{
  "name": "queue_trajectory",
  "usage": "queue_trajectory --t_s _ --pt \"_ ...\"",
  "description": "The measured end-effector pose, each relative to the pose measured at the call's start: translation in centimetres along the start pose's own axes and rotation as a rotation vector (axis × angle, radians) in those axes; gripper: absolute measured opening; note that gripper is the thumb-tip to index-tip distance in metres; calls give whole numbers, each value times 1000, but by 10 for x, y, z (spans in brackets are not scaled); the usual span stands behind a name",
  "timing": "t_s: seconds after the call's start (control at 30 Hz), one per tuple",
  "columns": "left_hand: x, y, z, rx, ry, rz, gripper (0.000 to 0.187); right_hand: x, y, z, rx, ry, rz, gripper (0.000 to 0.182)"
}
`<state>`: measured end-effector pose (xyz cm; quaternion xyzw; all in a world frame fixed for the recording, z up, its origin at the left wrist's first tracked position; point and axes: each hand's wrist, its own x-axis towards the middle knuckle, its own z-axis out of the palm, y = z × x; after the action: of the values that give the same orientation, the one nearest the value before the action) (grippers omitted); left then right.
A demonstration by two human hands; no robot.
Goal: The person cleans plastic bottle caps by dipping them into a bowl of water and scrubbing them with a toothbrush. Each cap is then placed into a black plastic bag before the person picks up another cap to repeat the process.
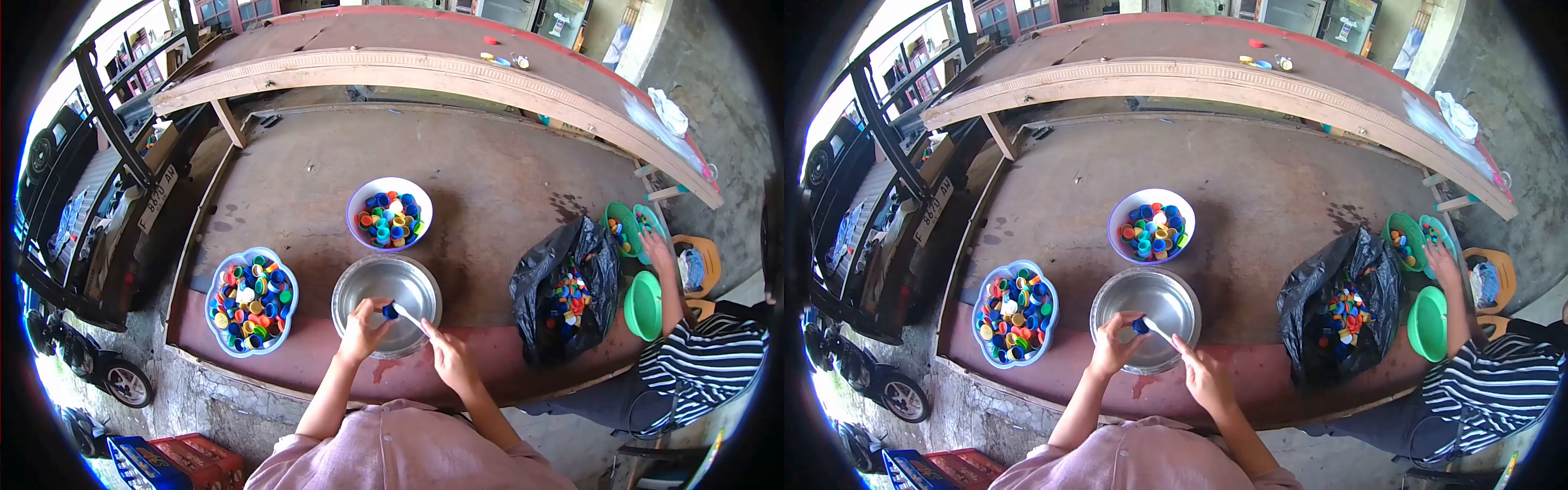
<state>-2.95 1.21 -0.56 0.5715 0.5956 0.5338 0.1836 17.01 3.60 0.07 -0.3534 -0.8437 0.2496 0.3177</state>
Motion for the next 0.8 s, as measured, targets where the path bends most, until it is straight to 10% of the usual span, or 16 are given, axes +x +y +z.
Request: queue_trajectory --t_s 0.57,0.7,0.8 --pt "-10 -2 -8 14 57 -62 36 9 3 3 142 187 81 47" --pt "-10 5 -10 94 23 -24 35 -5 -4 -3 -162 -227 39 48" --pt "-13 10 -7 28 -49 -100 36 3 15 -2 -97 85 78 51"
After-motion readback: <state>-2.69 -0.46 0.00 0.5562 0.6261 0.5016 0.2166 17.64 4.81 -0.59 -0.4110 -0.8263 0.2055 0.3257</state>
